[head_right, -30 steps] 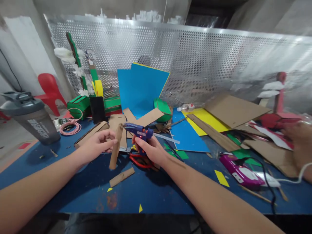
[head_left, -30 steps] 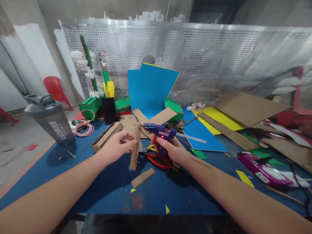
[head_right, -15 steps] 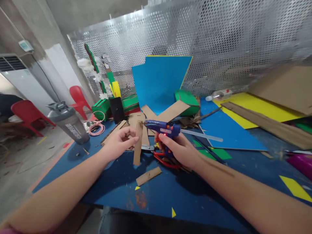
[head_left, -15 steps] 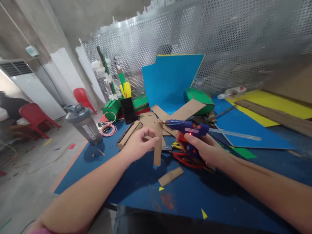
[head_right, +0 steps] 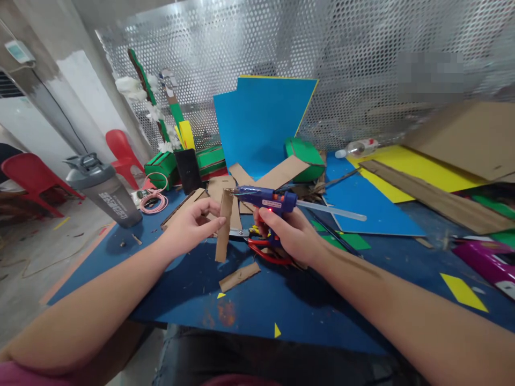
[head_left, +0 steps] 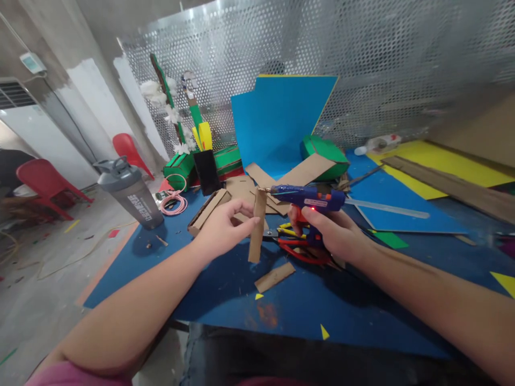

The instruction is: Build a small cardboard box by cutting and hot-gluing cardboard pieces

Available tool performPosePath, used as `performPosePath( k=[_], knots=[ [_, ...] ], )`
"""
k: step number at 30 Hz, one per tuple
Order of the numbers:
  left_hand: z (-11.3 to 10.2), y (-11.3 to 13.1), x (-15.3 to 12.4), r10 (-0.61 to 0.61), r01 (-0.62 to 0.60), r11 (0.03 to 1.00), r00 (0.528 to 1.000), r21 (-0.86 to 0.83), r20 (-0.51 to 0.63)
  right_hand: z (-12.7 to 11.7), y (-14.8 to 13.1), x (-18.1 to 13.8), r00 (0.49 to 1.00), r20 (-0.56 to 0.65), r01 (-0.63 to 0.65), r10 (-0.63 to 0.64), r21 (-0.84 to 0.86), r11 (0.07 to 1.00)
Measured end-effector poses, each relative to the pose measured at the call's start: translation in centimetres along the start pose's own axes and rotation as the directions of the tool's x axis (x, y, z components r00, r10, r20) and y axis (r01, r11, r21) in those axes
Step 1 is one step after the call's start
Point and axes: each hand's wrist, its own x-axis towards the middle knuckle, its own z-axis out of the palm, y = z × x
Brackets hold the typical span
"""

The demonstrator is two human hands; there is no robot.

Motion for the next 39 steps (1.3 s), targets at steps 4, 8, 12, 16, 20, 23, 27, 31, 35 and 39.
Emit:
performPosePath(
  k=[4,8,12,16,20,23,27,31,35,39],
  knots=[
    [-0.04,-0.03,-0.03,0.022,-0.022,1.0,1.0,0.018,0.002,-0.15,0.25,0.12,1.0,-0.014,0.019,-0.019,-0.04,0.999],
    [-0.05,0.05,-0.1,0.041,-0.042,0.999,0.999,0.035,0.013,-0.11,0.05,0.2,0.999,-0.006,0.032,-0.032,-0.069,0.997],
    [-0.03,0.09,-0.09,0.046,-0.047,0.998,0.999,0.038,0.017,-0.03,-0.29,0.11,0.999,-0.002,0.044,-0.044,-0.095,0.994],
    [0.07,-0.14,-0.04,0.049,-0.049,0.998,0.999,0.025,-0.004,-0.08,-0.42,0.0,0.998,0.021,0.056,-0.054,-0.135,0.989],
    [0.07,-0.22,-0.02,0.051,-0.051,0.999,0.999,0.014,0.002,-0.13,-0.66,-0.1,0.998,0.023,0.061,-0.058,-0.144,0.988],
    [0.02,-0.12,-0.03,0.043,-0.043,0.999,0.999,0.015,0.005,-0.2,-0.65,-0.12,0.998,0.028,0.064,-0.061,-0.137,0.988],
    [-0.02,-0.15,-0.02,0.029,-0.029,0.999,1.0,-0.014,-0.001,-0.38,-0.25,-0.03,0.996,0.035,0.088,-0.085,-0.13,0.988],
    [-0.07,-0.28,-0.02,0.023,-0.023,0.999,1.0,-0.042,-0.007,-0.44,-0.19,0.0,0.995,0.036,0.097,-0.093,-0.113,0.989],
    [-0.19,-0.25,-0.03,0.021,-0.021,0.998,1.0,-0.055,-0.006,-0.35,-0.38,-0.03,0.996,0.022,0.091,-0.09,-0.084,0.992],
    [-0.25,0.05,-0.05,0.044,-0.045,0.998,0.999,-0.038,-0.016,-0.33,-0.32,0.01,0.995,0.016,0.098,-0.097,-0.078,0.992]
  ],
)
